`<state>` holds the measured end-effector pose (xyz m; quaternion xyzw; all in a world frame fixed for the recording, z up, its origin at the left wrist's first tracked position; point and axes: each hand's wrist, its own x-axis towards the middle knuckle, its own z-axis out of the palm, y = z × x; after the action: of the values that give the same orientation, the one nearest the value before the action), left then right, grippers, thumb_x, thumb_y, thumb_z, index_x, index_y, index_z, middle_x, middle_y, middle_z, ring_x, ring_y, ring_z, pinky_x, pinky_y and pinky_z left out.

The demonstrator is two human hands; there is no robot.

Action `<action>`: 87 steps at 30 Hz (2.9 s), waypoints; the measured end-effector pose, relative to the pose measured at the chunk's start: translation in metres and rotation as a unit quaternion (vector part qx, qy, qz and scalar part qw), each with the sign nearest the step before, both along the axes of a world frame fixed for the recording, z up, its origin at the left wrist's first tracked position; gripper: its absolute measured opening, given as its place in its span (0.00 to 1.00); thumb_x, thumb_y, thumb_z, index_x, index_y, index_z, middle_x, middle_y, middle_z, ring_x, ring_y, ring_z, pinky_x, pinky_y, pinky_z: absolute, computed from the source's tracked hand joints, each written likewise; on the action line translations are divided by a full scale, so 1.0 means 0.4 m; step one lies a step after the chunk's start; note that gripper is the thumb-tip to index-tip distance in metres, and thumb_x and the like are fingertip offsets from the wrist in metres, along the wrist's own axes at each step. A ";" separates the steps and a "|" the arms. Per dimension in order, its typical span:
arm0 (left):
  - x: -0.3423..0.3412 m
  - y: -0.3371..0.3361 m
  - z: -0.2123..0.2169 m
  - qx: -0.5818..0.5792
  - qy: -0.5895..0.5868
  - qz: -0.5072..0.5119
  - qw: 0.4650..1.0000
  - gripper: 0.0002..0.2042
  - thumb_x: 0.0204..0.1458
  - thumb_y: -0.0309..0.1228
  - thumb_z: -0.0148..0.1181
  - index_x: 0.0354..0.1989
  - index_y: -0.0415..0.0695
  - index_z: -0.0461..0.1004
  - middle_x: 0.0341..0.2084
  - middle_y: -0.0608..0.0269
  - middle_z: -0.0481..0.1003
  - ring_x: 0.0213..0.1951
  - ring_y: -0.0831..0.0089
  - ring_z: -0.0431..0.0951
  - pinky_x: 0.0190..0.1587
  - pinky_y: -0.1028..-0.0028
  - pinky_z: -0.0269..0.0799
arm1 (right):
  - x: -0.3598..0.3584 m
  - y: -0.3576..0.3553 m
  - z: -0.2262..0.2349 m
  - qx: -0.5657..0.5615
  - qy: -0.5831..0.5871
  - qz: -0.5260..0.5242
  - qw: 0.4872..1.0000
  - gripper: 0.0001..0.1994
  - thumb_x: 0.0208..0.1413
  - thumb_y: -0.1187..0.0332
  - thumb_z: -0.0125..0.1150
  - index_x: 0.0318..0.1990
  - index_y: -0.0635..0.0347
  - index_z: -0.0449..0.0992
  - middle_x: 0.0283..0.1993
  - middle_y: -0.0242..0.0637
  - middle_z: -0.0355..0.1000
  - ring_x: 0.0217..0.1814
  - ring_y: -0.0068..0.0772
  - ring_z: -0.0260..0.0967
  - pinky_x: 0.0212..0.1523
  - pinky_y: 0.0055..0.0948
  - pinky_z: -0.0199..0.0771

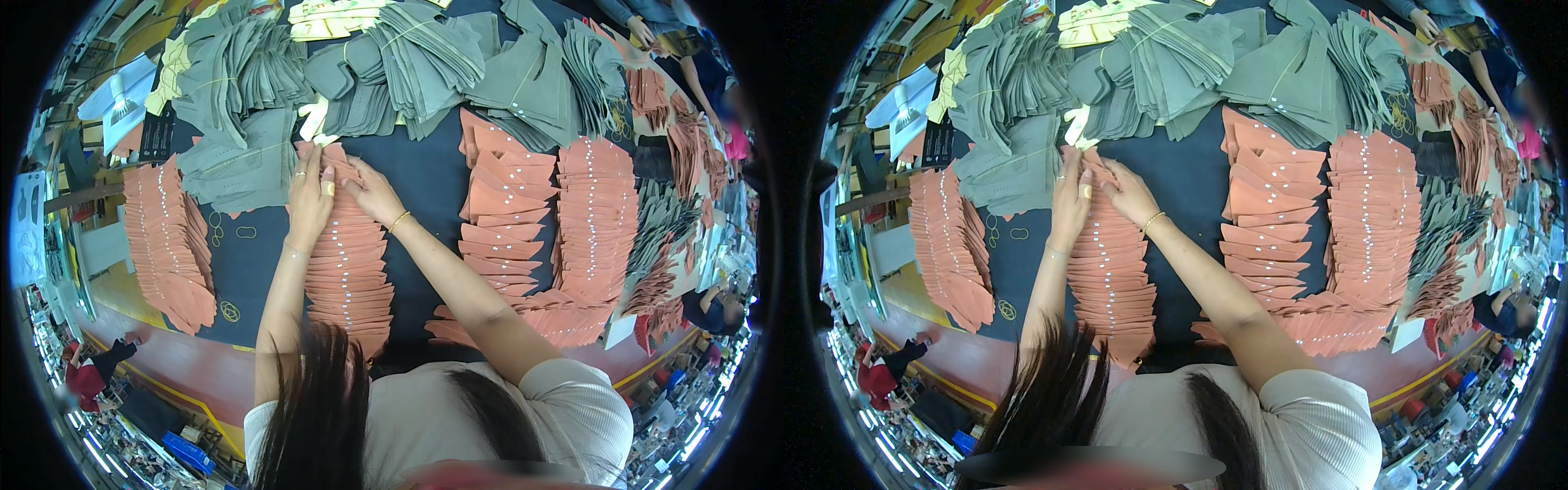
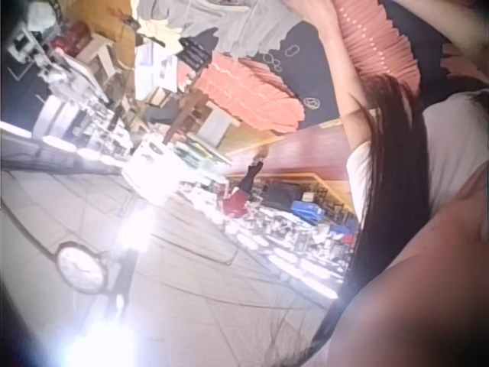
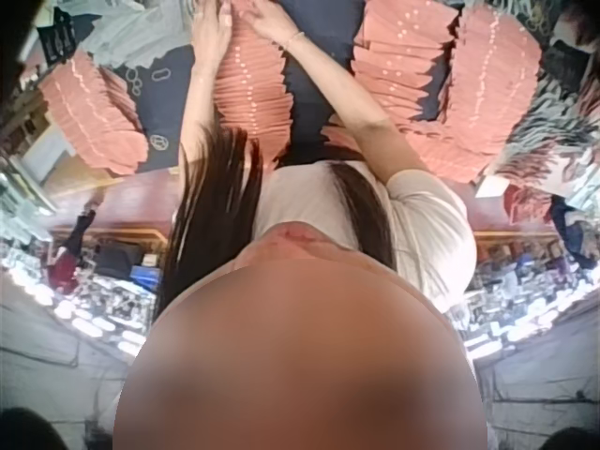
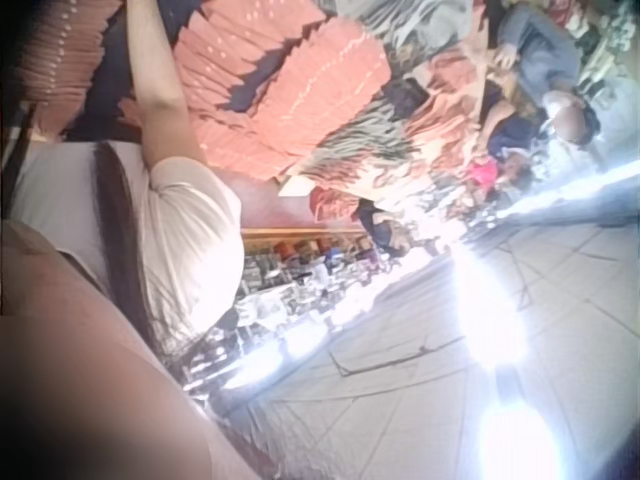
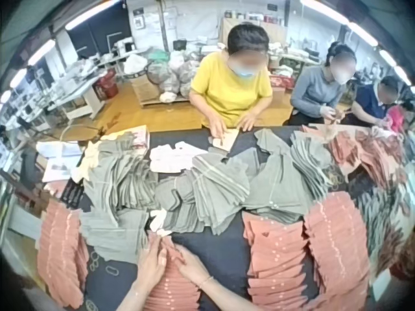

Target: The person arranges and stacks pink and green fabric pieces on a table. They repeatedly pick up pieces, align them, and place them into neat piles, occasionally shifting other items to make space.

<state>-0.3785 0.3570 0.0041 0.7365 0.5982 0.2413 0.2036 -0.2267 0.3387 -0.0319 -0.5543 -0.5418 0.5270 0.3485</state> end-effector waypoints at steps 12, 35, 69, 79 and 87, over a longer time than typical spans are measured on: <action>-0.033 0.040 0.021 0.028 -0.003 -0.067 0.997 0.16 0.41 0.26 0.60 0.41 0.38 0.70 0.50 0.44 0.70 0.61 0.45 0.63 0.66 0.55 0.56 | 0.046 0.039 -0.005 -0.030 0.207 0.142 0.968 0.28 0.56 0.71 0.62 0.65 0.60 0.63 0.64 0.39 0.65 0.65 0.30 0.63 0.65 0.30 0.62; -0.099 -0.660 0.015 0.008 -0.114 0.115 0.987 0.31 0.54 0.37 0.59 0.64 0.33 0.60 0.66 0.37 0.53 0.68 0.47 0.54 0.68 0.55 0.52 | 0.053 0.008 -0.026 -0.132 0.304 0.117 0.936 0.49 0.47 0.70 0.75 0.72 0.61 0.45 0.69 0.36 0.54 0.71 0.28 0.49 0.70 0.30 0.50; -0.069 -0.727 -0.020 -0.157 -0.146 0.150 0.965 0.55 0.33 0.46 0.77 0.70 0.37 0.52 0.64 0.46 0.60 0.61 0.52 0.60 0.65 0.57 0.55 | 0.060 -0.023 0.003 -0.131 0.286 -0.008 0.949 0.40 0.42 0.80 0.73 0.64 0.59 0.58 0.57 0.39 0.70 0.58 0.32 0.69 0.57 0.34 0.74; 0.079 -0.721 -0.026 -0.149 -0.149 0.090 0.974 0.54 0.33 0.45 0.77 0.69 0.35 0.53 0.63 0.43 0.61 0.61 0.51 0.61 0.65 0.56 0.56 | 0.249 -0.076 0.059 -0.075 0.231 -0.047 0.969 0.40 0.42 0.80 0.73 0.64 0.59 0.59 0.56 0.38 0.71 0.58 0.31 0.69 0.57 0.32 0.72; 0.161 -0.701 -0.038 -0.135 -0.152 0.062 0.977 0.54 0.33 0.43 0.78 0.70 0.39 0.52 0.66 0.43 0.58 0.60 0.49 0.61 0.63 0.56 0.57 | 0.348 -0.070 0.068 -0.112 0.198 -0.097 0.969 0.47 0.42 0.80 0.73 0.70 0.59 0.51 0.56 0.41 0.72 0.53 0.32 0.73 0.50 0.29 0.76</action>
<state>-0.3140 0.0765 -0.0112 0.6184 0.6320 0.2792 0.3745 -0.0876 0.3105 -0.0048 -0.5241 -0.3429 0.6474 0.4343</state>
